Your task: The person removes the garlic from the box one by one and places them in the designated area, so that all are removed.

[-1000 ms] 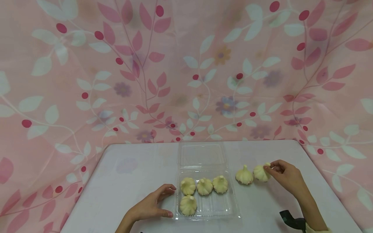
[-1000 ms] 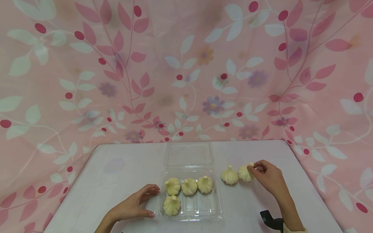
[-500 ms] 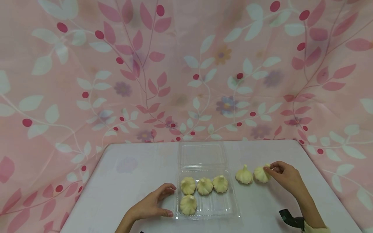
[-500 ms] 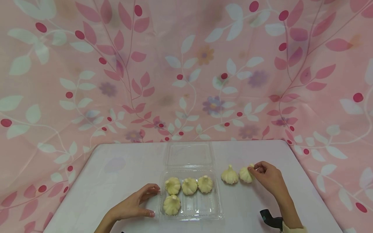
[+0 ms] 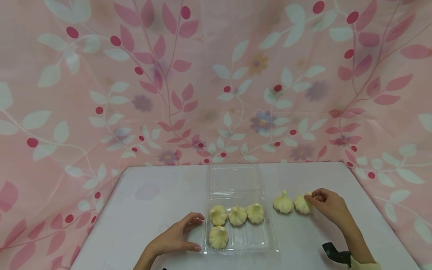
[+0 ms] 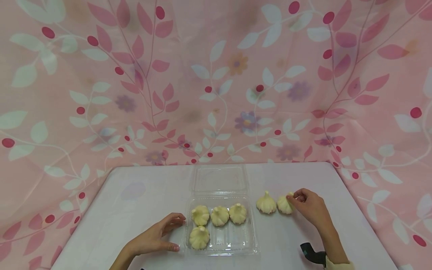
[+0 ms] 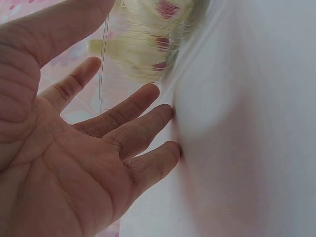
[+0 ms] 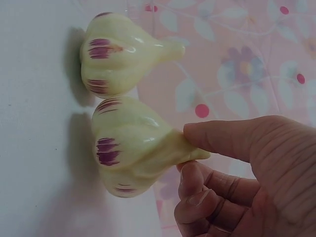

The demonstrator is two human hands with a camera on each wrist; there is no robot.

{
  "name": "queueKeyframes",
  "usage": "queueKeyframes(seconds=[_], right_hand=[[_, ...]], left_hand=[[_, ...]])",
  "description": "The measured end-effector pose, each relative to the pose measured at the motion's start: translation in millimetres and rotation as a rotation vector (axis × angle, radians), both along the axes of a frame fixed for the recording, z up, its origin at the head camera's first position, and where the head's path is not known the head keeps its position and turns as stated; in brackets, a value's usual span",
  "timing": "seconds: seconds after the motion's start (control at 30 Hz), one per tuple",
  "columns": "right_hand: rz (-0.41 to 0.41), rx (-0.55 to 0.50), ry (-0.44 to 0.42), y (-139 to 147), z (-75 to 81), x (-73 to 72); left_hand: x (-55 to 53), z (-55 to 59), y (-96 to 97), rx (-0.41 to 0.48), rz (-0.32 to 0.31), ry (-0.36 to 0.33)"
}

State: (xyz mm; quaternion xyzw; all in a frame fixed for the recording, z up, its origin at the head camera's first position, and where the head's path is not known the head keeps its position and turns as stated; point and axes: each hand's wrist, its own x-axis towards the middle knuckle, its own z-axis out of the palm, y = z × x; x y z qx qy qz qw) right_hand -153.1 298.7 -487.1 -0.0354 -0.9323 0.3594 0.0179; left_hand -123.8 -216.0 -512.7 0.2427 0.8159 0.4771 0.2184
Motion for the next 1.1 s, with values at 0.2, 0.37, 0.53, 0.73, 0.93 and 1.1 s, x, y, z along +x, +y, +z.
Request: queueKeyframes(seconds=[0.2,0.37,0.53,0.73,0.93,1.1], right_hand=[[0.004,0.010,-0.017,0.3,-2.3,-1.2],[0.009,0.019,-0.022,-0.5,-3.0,-2.4],[0.006,0.023,-0.027,-2.4,-3.1,-2.9],[0.005,0.044,-0.016,-1.8,-2.8,-2.5],[0.002,0.048,0.009,-1.8,-0.6,-0.8],[-0.005,0.054,0.024,-1.9,2.8,1.0]], left_hand=[[0.2,1.3,1.4,0.006,0.005,-0.011],[1.2,3.4,2.5,0.012,0.006,-0.013],[1.6,3.7,2.7,0.022,0.006,-0.018],[2.1,3.1,2.4,0.007,0.009,-0.019],[2.6,3.4,1.9,0.008,0.012,-0.016],[2.3,3.1,2.0,0.008,0.011,-0.012]])
